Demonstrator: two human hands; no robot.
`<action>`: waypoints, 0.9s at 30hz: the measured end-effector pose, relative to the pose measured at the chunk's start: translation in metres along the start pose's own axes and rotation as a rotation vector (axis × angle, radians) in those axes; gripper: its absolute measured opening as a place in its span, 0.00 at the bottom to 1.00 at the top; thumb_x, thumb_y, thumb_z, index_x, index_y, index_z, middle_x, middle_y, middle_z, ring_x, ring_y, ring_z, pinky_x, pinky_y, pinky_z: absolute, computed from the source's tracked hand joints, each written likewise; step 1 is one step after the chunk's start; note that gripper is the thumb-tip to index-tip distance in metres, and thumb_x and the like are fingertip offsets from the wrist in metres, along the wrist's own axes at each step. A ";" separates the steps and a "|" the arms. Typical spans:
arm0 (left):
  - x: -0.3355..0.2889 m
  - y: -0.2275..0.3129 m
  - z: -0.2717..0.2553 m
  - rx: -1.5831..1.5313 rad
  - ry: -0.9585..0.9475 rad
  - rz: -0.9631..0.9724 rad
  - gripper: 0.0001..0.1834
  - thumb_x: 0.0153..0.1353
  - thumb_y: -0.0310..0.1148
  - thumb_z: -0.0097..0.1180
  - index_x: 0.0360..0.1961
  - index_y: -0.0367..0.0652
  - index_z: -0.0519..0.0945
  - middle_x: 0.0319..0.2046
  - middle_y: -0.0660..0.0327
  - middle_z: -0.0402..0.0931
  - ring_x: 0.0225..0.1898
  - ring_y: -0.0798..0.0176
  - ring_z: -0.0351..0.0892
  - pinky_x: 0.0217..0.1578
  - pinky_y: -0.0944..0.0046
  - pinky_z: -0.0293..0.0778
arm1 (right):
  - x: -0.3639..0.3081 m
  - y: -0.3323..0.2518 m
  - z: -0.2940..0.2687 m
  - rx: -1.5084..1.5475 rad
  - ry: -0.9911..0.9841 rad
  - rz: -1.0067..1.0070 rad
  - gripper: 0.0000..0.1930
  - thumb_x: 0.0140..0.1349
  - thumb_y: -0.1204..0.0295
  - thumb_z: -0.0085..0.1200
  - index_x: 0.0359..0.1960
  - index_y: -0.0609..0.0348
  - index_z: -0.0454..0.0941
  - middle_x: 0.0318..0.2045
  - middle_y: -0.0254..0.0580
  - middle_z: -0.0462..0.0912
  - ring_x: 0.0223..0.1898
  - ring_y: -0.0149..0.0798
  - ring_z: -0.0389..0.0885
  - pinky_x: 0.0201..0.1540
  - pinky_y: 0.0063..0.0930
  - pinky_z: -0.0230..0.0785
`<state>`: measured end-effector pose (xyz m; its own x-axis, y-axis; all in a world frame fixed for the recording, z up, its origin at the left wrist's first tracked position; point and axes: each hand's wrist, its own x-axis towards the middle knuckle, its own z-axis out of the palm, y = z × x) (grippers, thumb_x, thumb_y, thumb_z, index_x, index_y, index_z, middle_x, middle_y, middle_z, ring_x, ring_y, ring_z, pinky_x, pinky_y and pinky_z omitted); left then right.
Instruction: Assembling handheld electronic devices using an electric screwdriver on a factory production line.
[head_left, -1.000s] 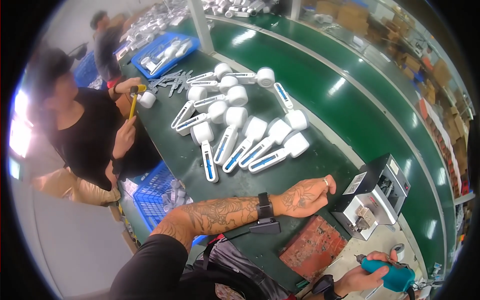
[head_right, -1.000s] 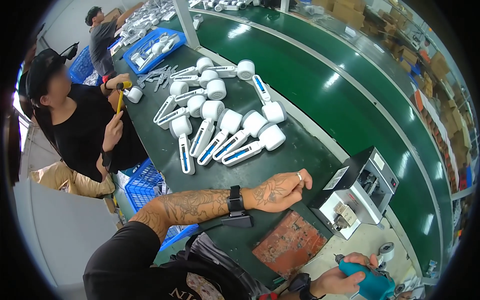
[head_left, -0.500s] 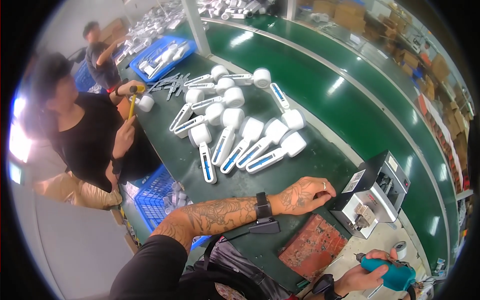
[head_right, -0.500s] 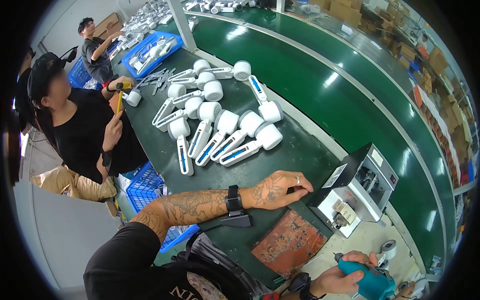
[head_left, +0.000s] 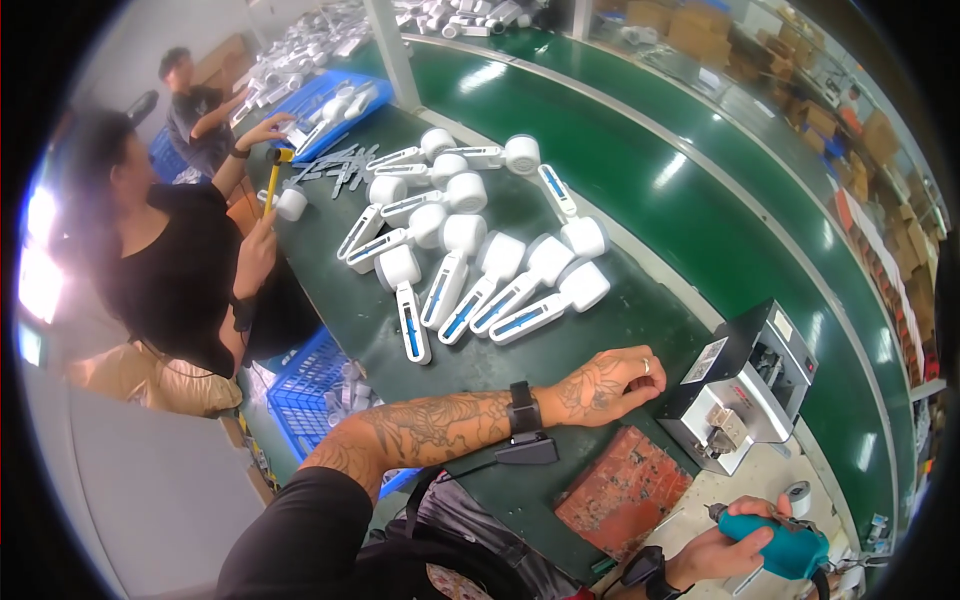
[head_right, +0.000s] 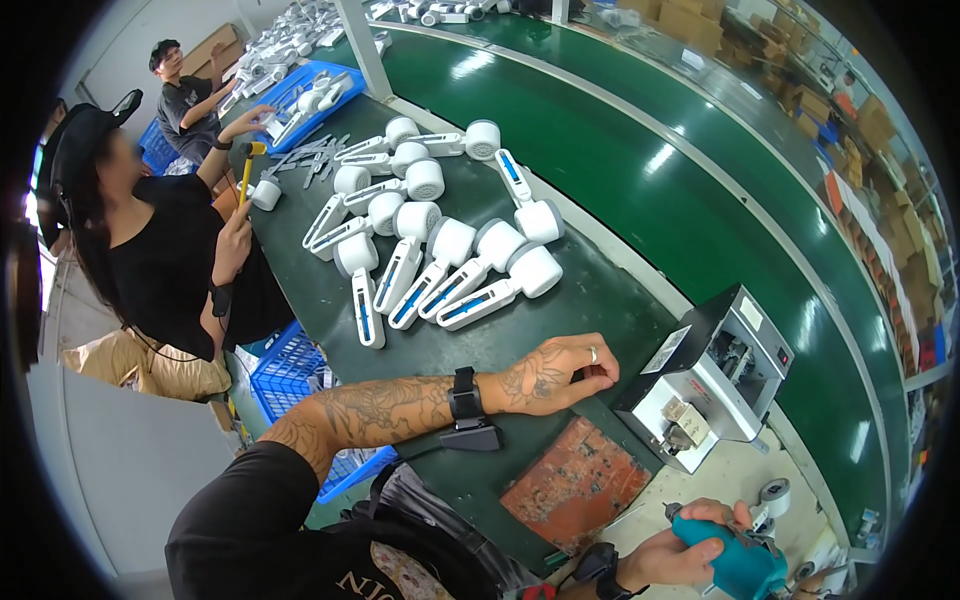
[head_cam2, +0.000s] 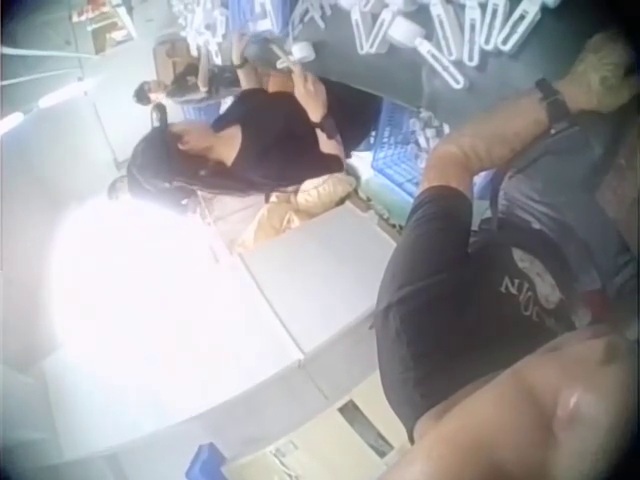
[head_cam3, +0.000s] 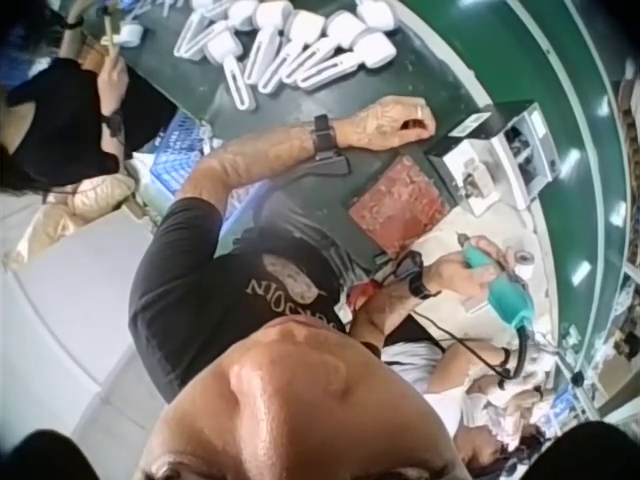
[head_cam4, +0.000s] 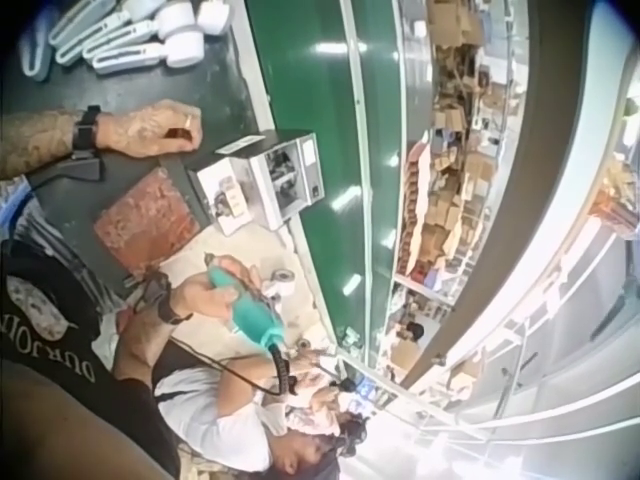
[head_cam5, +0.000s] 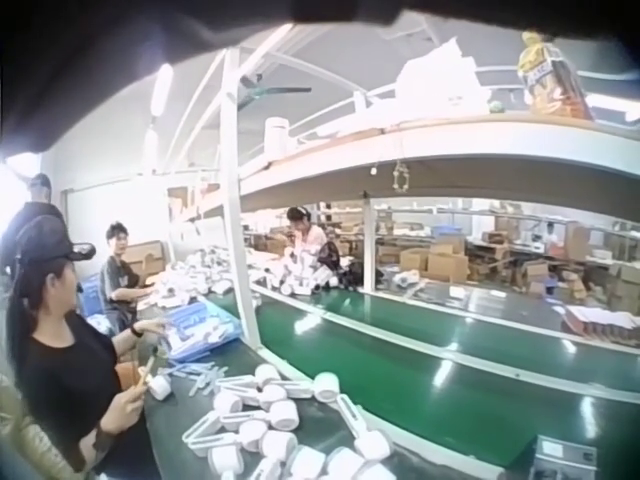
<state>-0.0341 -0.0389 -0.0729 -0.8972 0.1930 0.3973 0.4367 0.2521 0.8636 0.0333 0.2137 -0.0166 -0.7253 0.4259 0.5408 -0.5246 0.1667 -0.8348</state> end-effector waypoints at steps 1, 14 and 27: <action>0.000 0.000 0.000 -0.003 -0.001 0.001 0.04 0.63 0.23 0.58 0.38 0.38 0.78 0.37 0.58 0.77 0.37 0.59 0.82 0.36 0.63 0.78 | 0.000 0.001 -0.001 0.000 -0.001 -0.001 0.31 0.69 0.52 0.47 0.57 0.75 0.66 0.29 0.40 0.71 0.31 0.33 0.69 0.36 0.26 0.60; -0.001 0.006 0.000 -0.014 -0.092 -0.094 0.05 0.59 0.23 0.54 0.36 0.38 0.78 0.34 0.59 0.76 0.33 0.62 0.79 0.35 0.64 0.76 | 0.002 -0.001 -0.001 -0.066 -0.002 -0.026 0.27 0.70 0.54 0.41 0.46 0.76 0.65 0.28 0.44 0.72 0.28 0.37 0.69 0.33 0.30 0.61; -0.004 -0.002 -0.006 -0.026 -0.050 0.015 0.07 0.60 0.23 0.60 0.40 0.39 0.82 0.35 0.56 0.82 0.35 0.56 0.83 0.36 0.61 0.79 | -0.003 -0.001 0.002 -0.024 0.009 -0.002 0.29 0.71 0.55 0.44 0.56 0.77 0.66 0.28 0.40 0.71 0.30 0.34 0.68 0.37 0.26 0.60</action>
<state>-0.0316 -0.0462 -0.0746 -0.8858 0.2442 0.3946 0.4475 0.2244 0.8657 0.0349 0.2109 -0.0172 -0.7203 0.4336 0.5414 -0.5148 0.1888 -0.8362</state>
